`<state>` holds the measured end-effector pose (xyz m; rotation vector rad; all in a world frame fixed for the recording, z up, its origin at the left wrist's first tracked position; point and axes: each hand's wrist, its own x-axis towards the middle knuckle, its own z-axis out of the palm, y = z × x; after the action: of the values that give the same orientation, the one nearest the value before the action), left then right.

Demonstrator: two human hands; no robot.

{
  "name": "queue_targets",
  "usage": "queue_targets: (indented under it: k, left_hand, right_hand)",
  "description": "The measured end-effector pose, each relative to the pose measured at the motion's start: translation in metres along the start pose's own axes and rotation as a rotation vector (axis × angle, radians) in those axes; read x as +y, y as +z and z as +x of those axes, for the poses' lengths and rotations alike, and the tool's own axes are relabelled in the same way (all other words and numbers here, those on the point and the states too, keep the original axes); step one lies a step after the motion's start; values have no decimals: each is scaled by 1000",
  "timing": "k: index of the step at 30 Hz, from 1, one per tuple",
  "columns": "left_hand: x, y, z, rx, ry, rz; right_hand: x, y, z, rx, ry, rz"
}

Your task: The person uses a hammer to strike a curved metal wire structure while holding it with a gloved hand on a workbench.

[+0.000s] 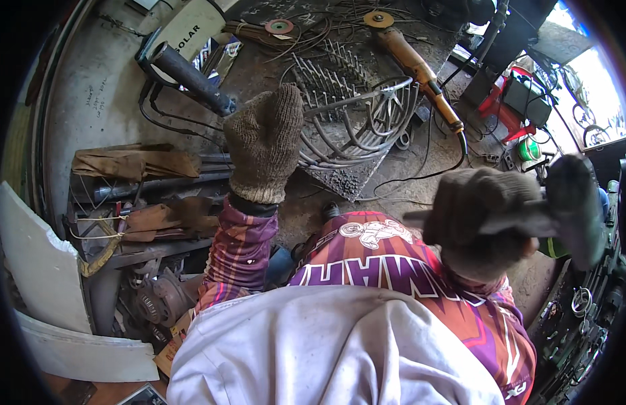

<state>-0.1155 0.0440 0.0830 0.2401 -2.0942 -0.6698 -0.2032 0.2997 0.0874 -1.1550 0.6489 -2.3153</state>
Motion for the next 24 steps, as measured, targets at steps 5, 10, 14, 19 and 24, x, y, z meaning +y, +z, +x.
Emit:
queue_targets:
  k: [5,10,14,19,24]
  left_hand:
    - [-5,2,2,86,-200,-169]
    - [8,-4,-3,3,-91,-58]
    - [16,0,8,-41,-140,-65]
    - [10,4,2,-42,-12,-33]
    - [3,2,-1,-80,97,117]
  right_hand:
    - [2,11,-5,76,631,-516]
    - [-7,12,-19,191,660,-420]
    - [12,5,-16,198,548,-455]
    - [21,1,-10,111,562,-586]
    - [9,7,-5,183,577,-507]
